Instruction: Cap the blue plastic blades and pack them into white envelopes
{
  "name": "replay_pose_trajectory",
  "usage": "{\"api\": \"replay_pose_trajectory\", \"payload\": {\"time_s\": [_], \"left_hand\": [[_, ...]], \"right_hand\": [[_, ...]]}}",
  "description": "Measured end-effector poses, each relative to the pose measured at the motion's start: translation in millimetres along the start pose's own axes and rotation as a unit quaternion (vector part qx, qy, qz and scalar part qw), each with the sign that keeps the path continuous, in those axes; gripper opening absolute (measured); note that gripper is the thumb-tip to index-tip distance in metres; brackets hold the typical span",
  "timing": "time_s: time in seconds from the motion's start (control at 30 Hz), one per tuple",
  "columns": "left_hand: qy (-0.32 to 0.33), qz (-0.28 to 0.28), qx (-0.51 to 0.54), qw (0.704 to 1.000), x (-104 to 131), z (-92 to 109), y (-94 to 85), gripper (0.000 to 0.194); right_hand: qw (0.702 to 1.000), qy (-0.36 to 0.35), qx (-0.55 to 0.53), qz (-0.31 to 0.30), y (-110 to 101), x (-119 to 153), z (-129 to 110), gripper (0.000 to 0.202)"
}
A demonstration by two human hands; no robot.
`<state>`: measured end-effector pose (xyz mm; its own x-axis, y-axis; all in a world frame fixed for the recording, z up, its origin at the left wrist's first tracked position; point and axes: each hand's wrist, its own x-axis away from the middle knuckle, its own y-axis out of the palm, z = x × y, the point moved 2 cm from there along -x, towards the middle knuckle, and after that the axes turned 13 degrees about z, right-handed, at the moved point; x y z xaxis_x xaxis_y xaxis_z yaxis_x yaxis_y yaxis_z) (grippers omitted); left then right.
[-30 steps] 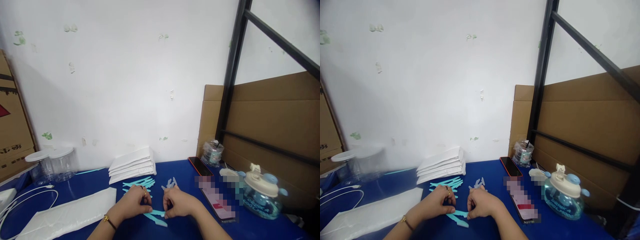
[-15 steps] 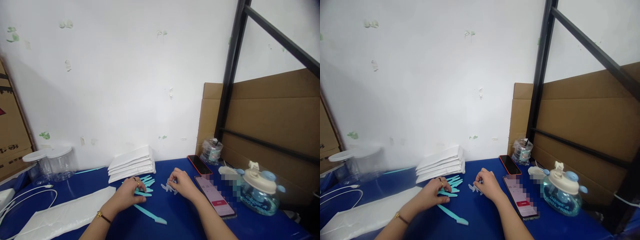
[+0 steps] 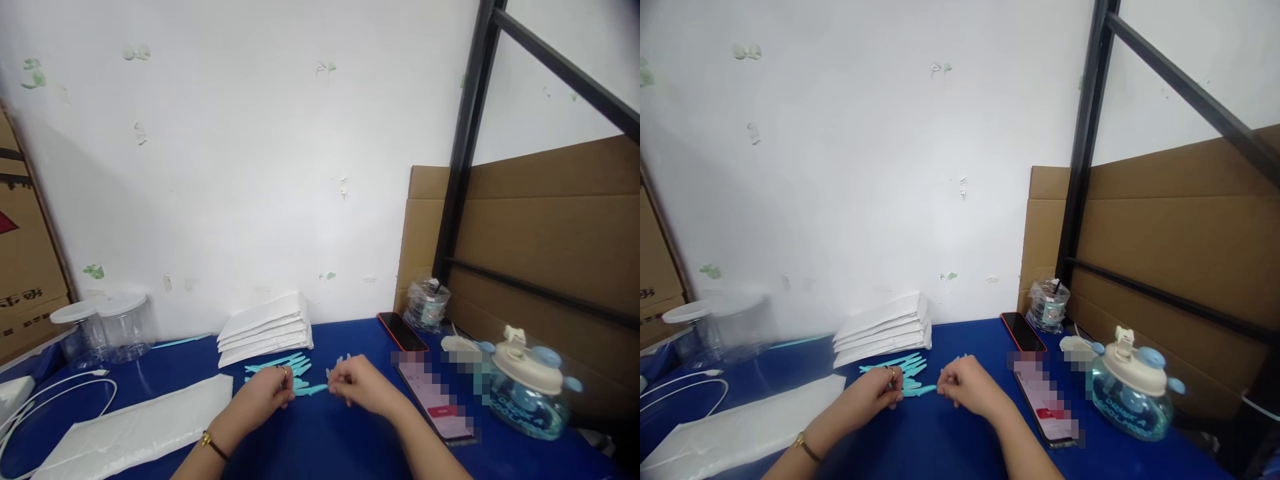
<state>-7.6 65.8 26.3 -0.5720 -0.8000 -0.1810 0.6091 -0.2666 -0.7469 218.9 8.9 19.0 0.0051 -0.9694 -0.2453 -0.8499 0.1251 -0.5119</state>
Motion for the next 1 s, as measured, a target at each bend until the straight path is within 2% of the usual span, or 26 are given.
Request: {"api": "replay_pose_trajectory", "payload": {"time_s": [0.1, 0.2, 0.27, 0.43, 0.53, 0.73, 0.87, 1.0], "left_hand": [[-0.032, 0.012, 0.092, 0.995, -3, -10, -4.4, 0.019], [-0.042, 0.002, 0.174, 0.984, -5, -12, -5.9, 0.028], [-0.046, -0.009, 0.195, 0.98, -5, -8, -5.2, 0.03], [-0.051, -0.01, 0.191, 0.98, -2, -2, -2.7, 0.03], [-0.051, 0.005, 0.181, 0.982, -2, -5, -2.1, 0.029], [-0.026, 0.029, 0.167, 0.985, -3, -7, -4.8, 0.025], [0.001, 0.045, 0.136, 0.99, -4, -5, -7.7, 0.034], [-0.023, 0.091, 0.136, 0.986, -8, -13, -5.1, 0.029]], "right_hand": [[0.992, 0.018, -0.025, 0.121, -21, -6, 1, 0.029], [0.98, 0.007, -0.094, 0.172, -26, -8, -3, 0.037], [0.976, -0.007, -0.145, 0.164, -19, -9, -5, 0.036], [0.957, 0.01, -0.247, 0.15, -3, -9, -6, 0.034], [0.956, 0.017, -0.246, 0.159, -2, -9, -2, 0.033], [0.961, 0.046, -0.235, 0.137, 1, -10, 0, 0.037], [0.963, 0.037, -0.214, 0.157, 0, -10, -2, 0.034], [0.956, 0.047, -0.236, 0.168, -1, -10, -2, 0.033]]}}
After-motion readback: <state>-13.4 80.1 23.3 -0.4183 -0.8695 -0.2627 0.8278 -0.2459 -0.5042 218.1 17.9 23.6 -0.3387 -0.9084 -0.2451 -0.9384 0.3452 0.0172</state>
